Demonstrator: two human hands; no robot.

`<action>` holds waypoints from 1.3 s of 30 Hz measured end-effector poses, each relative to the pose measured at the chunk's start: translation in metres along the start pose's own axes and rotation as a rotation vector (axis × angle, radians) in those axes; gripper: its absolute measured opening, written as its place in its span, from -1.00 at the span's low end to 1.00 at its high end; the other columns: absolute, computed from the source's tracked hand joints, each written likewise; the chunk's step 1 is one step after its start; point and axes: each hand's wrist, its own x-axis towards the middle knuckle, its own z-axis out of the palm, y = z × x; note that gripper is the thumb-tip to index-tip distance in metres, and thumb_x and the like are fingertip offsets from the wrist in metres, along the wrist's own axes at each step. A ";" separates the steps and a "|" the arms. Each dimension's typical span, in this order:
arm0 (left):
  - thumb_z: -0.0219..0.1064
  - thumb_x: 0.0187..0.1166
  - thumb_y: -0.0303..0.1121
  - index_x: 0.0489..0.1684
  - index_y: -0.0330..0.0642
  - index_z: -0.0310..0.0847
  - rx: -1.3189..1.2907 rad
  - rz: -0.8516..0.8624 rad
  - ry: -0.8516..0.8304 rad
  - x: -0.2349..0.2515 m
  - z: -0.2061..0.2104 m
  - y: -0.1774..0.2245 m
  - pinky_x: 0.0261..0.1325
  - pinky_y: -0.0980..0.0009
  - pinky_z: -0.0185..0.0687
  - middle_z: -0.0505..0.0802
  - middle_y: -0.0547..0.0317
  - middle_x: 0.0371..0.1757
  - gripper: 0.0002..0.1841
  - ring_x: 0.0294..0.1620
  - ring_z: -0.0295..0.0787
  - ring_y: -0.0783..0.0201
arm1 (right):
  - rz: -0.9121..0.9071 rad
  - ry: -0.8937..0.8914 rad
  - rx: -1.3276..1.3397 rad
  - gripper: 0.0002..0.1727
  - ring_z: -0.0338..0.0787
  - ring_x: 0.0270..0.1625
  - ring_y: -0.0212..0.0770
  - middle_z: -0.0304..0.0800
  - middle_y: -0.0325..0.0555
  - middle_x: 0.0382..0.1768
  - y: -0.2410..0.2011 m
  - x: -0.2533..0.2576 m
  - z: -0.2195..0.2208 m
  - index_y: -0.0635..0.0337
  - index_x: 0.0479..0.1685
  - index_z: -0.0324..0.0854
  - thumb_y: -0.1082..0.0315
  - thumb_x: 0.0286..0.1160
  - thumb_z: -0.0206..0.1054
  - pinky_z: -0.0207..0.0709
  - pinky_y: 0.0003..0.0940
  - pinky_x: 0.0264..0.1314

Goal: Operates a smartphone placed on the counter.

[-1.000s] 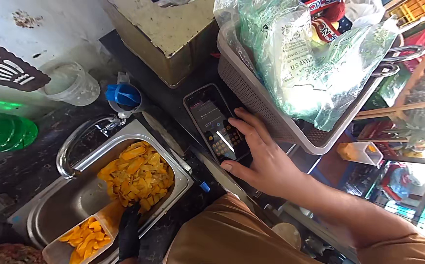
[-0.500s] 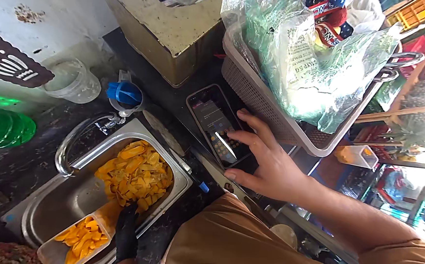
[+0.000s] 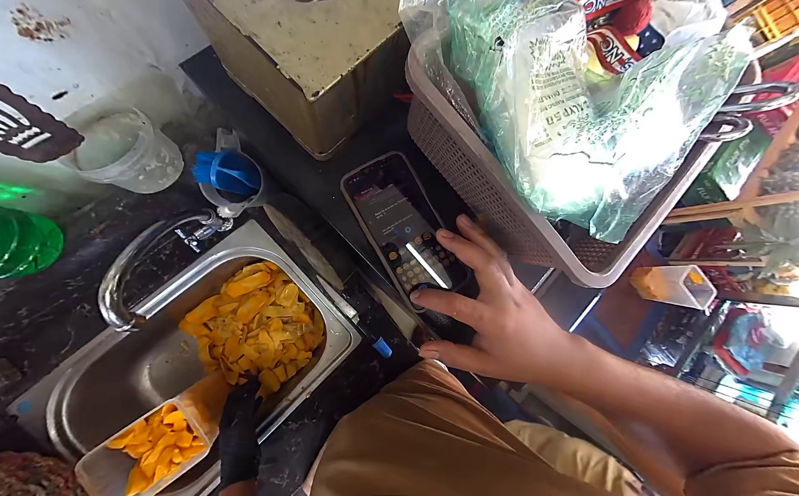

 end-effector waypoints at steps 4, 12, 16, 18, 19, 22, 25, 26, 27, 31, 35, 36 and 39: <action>0.22 0.65 -0.12 0.40 -0.29 0.55 -0.009 0.008 -0.005 0.001 0.000 0.000 0.39 0.11 0.59 0.71 -0.05 0.42 -0.51 0.39 0.63 0.15 | 0.047 0.073 0.070 -0.40 0.07 0.87 0.22 0.25 0.14 0.75 -0.001 0.000 -0.005 -0.25 0.39 0.59 -0.31 0.46 0.39 0.29 0.22 0.74; 0.22 0.67 -0.12 0.43 -0.25 0.54 -0.022 -0.018 0.002 -0.002 0.000 0.003 0.40 0.15 0.59 0.71 0.01 0.45 -0.51 0.43 0.62 0.18 | 0.120 0.035 0.071 -0.24 0.24 0.82 0.07 0.33 0.16 0.72 0.002 0.007 -0.006 0.02 0.49 0.54 -0.29 0.43 0.42 0.40 0.04 0.71; 0.22 0.65 -0.14 0.41 -0.26 0.57 -0.022 -0.013 0.013 0.000 0.001 0.002 0.36 0.15 0.61 0.72 -0.01 0.43 -0.52 0.40 0.63 0.18 | 0.115 0.040 0.065 -0.19 0.28 0.81 0.03 0.36 0.15 0.70 0.005 0.009 -0.008 0.07 0.51 0.51 -0.28 0.39 0.46 0.44 -0.04 0.69; 0.20 0.67 -0.14 0.44 -0.28 0.53 -0.034 -0.008 0.005 -0.001 0.001 0.001 0.37 0.16 0.60 0.70 -0.02 0.45 -0.51 0.41 0.62 0.19 | 0.122 0.040 0.063 -0.15 0.28 0.81 0.01 0.35 0.14 0.72 0.005 0.008 -0.009 0.09 0.54 0.47 -0.29 0.37 0.47 0.43 -0.06 0.71; 0.21 0.67 -0.13 0.45 -0.28 0.52 -0.046 -0.011 0.004 -0.001 0.000 0.000 0.37 0.17 0.60 0.70 -0.02 0.45 -0.50 0.42 0.62 0.19 | 0.123 0.040 0.061 -0.13 0.28 0.81 0.00 0.34 0.14 0.73 0.005 0.008 -0.009 0.10 0.57 0.45 -0.30 0.37 0.47 0.43 -0.07 0.71; 0.22 0.65 -0.12 0.47 -0.26 0.51 -0.078 -0.015 0.005 0.000 0.000 -0.002 0.35 0.19 0.60 0.70 0.00 0.45 -0.48 0.40 0.63 0.21 | 0.122 0.048 0.067 -0.09 0.28 0.81 0.00 0.33 0.17 0.73 0.006 0.008 -0.007 0.14 0.61 0.41 -0.29 0.37 0.48 0.42 -0.09 0.72; 0.21 0.64 -0.12 0.45 -0.25 0.52 -0.063 -0.014 0.002 0.000 -0.001 -0.003 0.34 0.19 0.61 0.72 0.02 0.43 -0.50 0.39 0.64 0.20 | 0.136 0.039 0.062 -0.03 0.26 0.82 0.00 0.30 0.20 0.74 0.005 0.011 -0.007 0.18 0.65 0.37 -0.34 0.37 0.44 0.40 -0.10 0.74; 0.20 0.65 -0.13 0.45 -0.25 0.53 -0.055 -0.013 0.000 0.000 -0.001 -0.003 0.35 0.18 0.61 0.72 0.01 0.44 -0.50 0.40 0.64 0.20 | 0.145 0.030 0.053 0.00 0.25 0.83 -0.01 0.28 0.20 0.75 0.004 0.013 -0.007 0.20 0.68 0.34 -0.36 0.38 0.42 0.39 -0.11 0.74; 0.19 0.66 -0.13 0.45 -0.26 0.52 -0.049 -0.011 -0.001 0.000 0.000 -0.002 0.36 0.17 0.60 0.71 0.00 0.45 -0.50 0.40 0.63 0.19 | 0.152 0.025 0.044 0.03 0.26 0.83 -0.01 0.26 0.20 0.76 0.004 0.014 -0.006 0.21 0.70 0.31 -0.38 0.39 0.40 0.39 -0.12 0.74; 0.19 0.66 -0.12 0.46 -0.31 0.50 -0.041 -0.009 0.006 0.000 0.002 0.002 0.39 0.10 0.58 0.69 -0.07 0.44 -0.48 0.41 0.62 0.14 | 0.168 0.035 0.018 0.07 0.27 0.82 -0.01 0.24 0.21 0.77 0.003 0.015 -0.003 0.25 0.74 0.26 -0.43 0.42 0.33 0.38 -0.11 0.74; 0.20 0.67 -0.13 0.45 -0.29 0.52 -0.038 -0.010 0.005 0.001 0.002 0.001 0.39 0.12 0.59 0.69 -0.03 0.44 -0.49 0.41 0.62 0.16 | 0.171 0.053 0.004 0.08 0.29 0.81 -0.01 0.27 0.22 0.76 0.003 0.015 0.000 0.28 0.75 0.25 -0.44 0.44 0.30 0.37 -0.11 0.74; 0.20 0.67 -0.13 0.45 -0.29 0.52 -0.034 -0.015 0.005 0.001 0.002 0.000 0.39 0.12 0.59 0.69 -0.03 0.44 -0.50 0.41 0.62 0.16 | 0.170 0.053 -0.001 0.08 0.29 0.81 0.00 0.27 0.23 0.75 0.003 0.015 0.000 0.29 0.74 0.25 -0.43 0.45 0.29 0.37 -0.11 0.74; 0.21 0.67 -0.14 0.44 -0.27 0.53 -0.024 -0.026 0.005 0.001 0.002 0.001 0.38 0.12 0.60 0.70 -0.02 0.44 -0.52 0.40 0.63 0.16 | 0.172 0.051 -0.018 0.08 0.30 0.81 -0.02 0.29 0.23 0.74 0.004 0.016 0.000 0.30 0.74 0.25 -0.44 0.45 0.28 0.37 -0.13 0.74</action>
